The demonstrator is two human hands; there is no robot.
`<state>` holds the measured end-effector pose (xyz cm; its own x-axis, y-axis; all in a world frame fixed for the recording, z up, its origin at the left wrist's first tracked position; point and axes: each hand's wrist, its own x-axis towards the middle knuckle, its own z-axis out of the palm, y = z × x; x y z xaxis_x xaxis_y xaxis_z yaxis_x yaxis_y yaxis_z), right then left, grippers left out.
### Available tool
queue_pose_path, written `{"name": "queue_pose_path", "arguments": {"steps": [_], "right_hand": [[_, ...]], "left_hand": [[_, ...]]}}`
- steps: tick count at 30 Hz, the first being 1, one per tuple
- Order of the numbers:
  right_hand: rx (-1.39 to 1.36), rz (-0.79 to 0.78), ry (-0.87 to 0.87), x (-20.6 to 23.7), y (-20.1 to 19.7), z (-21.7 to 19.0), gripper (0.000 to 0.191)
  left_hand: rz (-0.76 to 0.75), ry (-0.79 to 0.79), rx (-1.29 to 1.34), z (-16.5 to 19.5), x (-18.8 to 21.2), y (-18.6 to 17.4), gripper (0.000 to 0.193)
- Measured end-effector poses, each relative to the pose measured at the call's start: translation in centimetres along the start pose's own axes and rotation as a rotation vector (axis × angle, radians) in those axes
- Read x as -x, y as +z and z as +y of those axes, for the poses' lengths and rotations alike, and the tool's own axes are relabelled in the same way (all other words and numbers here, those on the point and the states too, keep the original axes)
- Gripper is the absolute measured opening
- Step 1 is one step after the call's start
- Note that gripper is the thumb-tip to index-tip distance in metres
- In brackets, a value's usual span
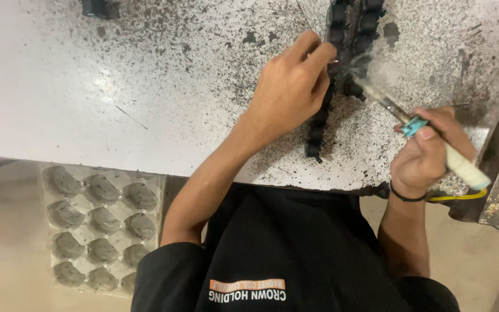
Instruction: The person arranges black plastic components into a strip on the workbench, picks up individual components, and solders wires to their terminals using a soldering iron. They place finished components aside and continue handling more parts from the table.
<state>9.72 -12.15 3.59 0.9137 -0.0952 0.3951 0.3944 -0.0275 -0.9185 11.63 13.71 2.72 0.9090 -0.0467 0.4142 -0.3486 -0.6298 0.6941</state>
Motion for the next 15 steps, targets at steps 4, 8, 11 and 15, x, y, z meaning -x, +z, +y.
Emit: {"name": "queue_pose_path", "arguments": {"steps": [4,8,11,15], "right_hand": [[0.045,-0.073,-0.068,1.8,-0.3,0.6,0.028],[0.101,-0.062,-0.077,2.3,-0.2,0.8,0.027],[0.132,-0.048,-0.117,2.1,0.1,0.6,0.022],[-0.013,-0.03,0.154,2.2,-0.4,0.4,0.025]], "left_hand": [[-0.016,-0.01,-0.013,0.4,0.5,0.6,0.01],[-0.048,-0.027,-0.026,0.5,0.5,0.8,0.01],[-0.059,-0.023,-0.066,0.7,0.3,0.8,0.014],[-0.187,-0.011,-0.111,0.8,-0.8,1.2,0.015]]}}
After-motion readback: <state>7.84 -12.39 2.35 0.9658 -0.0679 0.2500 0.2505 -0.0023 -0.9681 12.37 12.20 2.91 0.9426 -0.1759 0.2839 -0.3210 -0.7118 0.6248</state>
